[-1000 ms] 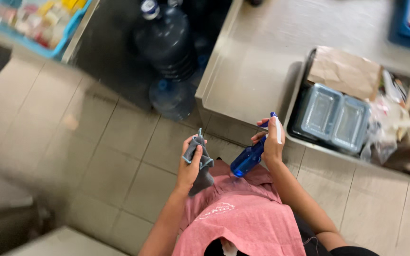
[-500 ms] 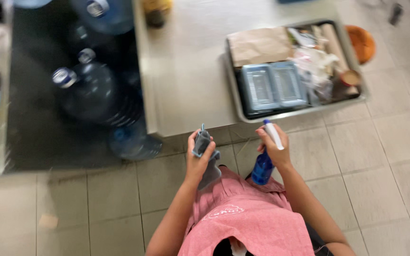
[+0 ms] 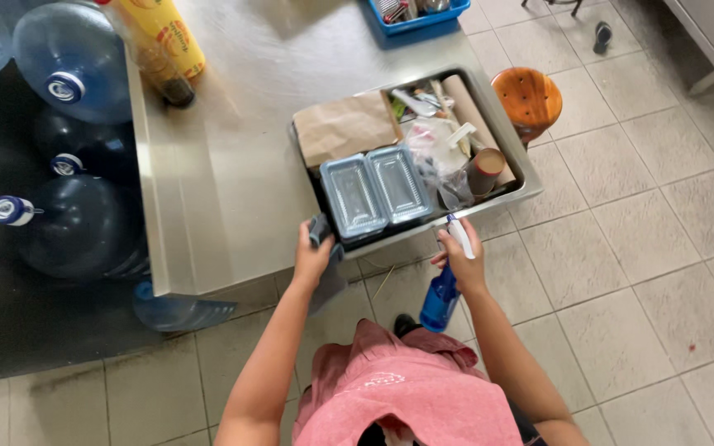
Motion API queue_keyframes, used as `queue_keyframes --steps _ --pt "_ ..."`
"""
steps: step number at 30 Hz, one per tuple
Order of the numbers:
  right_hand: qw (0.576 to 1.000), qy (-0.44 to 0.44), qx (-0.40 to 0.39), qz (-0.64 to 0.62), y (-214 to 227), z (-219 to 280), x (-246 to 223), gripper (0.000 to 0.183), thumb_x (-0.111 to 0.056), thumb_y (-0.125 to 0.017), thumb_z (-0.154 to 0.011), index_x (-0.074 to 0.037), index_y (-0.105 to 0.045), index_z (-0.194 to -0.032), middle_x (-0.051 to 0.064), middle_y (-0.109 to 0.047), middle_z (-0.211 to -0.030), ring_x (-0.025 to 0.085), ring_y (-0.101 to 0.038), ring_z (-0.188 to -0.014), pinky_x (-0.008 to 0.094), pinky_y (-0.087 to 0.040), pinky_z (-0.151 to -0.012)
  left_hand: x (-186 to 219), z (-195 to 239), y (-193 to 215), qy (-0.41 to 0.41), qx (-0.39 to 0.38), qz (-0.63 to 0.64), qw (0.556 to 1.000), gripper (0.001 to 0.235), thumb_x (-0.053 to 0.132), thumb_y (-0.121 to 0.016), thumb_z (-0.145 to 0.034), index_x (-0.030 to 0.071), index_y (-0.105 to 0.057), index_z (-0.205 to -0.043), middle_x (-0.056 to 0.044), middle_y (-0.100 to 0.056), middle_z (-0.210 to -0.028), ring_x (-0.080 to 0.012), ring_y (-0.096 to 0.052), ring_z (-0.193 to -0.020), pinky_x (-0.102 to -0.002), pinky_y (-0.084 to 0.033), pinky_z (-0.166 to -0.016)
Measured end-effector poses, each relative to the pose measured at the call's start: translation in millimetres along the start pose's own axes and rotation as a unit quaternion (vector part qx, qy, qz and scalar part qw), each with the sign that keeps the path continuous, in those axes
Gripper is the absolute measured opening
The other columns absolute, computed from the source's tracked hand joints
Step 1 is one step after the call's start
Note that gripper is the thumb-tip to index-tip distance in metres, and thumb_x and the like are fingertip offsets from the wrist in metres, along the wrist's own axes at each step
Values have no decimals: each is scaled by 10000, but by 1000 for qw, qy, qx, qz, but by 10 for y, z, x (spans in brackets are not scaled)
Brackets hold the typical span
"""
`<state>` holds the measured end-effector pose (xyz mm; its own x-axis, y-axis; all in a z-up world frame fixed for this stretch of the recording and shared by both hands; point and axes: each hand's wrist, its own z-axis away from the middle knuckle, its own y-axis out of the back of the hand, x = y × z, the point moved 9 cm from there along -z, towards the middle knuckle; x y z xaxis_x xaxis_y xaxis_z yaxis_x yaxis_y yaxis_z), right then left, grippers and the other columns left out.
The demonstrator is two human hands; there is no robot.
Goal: The person wipes a stainless steel counter with a cloth, spraying cleaner from a bottle onto the surface and into the cloth, and rearranges items including a tray of containers and a blue bin of utensils.
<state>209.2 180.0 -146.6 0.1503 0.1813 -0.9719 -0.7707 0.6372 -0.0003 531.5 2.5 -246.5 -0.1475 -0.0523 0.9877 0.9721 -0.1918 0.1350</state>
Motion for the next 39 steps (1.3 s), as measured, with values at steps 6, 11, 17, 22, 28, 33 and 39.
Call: queue_keyframes --steps 6,11,17,22,28,33,39 --pt "1000 13 -26 -12 293 -605 -90 670 -229 -710 -884 -31 -463 -1475 98 -687 -1027 163 -642 -510 268 -500 -441 -3 569 -732 5 -13 -83 996 793 275 -872 -780 -1 -427 -1374 -195 -673 -1167 -282 -665 -1092 -388 -523 -929" --pt "995 61 -32 75 564 -1024 -563 591 -248 -720 -909 -22 -526 -1420 78 -685 -947 143 -654 -513 258 -508 -457 575 823 -991 58 -228 -149 961 566 323 -839 -769 100 -621 -1241 -145 -740 -1063 -264 -694 -976 -392 -545 -883" --pt "989 47 -61 122 762 -808 -725 537 -256 -723 -936 -13 -569 -1390 85 -663 -882 130 -632 -511 256 -489 -463 1075 310 191 -34 106 -164 980 547 273 -754 -916 129 -524 -1391 -145 -702 -1159 -298 -679 -1061 -399 -531 -904" --pt "989 -3 -104 109 672 -387 -520 542 -248 -705 -915 -38 -560 -1394 64 -639 -801 140 -620 -474 268 -465 -432 730 -292 140 -43 10 -57 997 598 238 -749 -947 162 -513 -1491 -188 -650 -1355 -370 -618 -1242 -426 -473 -1040" --pt "988 13 -63 137 648 -467 -348 541 -259 -688 -928 -37 -557 -1404 51 -633 -755 150 -629 -470 279 -479 -432 578 -350 -124 -61 75 -253 963 832 218 -792 -842 161 -358 -1549 -259 -575 -1228 -449 -591 -1134 -500 -485 -980" --pt "988 38 6 148 820 -799 -407 433 -276 -683 -996 32 -655 -1298 56 -680 -825 149 -618 -508 271 -466 -456 618 -203 -469 -62 67 -214 973 900 203 -783 -849 79 -258 -1569 -281 -515 -1283 -460 -590 -1122 -496 -488 -984" --pt "956 217 99 171 781 -421 -1106 355 -265 -689 -1071 69 -591 -1144 45 -593 -1027 145 -646 -589 264 -495 -479 830 -32 -581 -129 29 -147 980 909 206 -826 -823 49 -288 -1538 -300 -508 -1367 -484 -545 -1239 -503 -465 -1018"
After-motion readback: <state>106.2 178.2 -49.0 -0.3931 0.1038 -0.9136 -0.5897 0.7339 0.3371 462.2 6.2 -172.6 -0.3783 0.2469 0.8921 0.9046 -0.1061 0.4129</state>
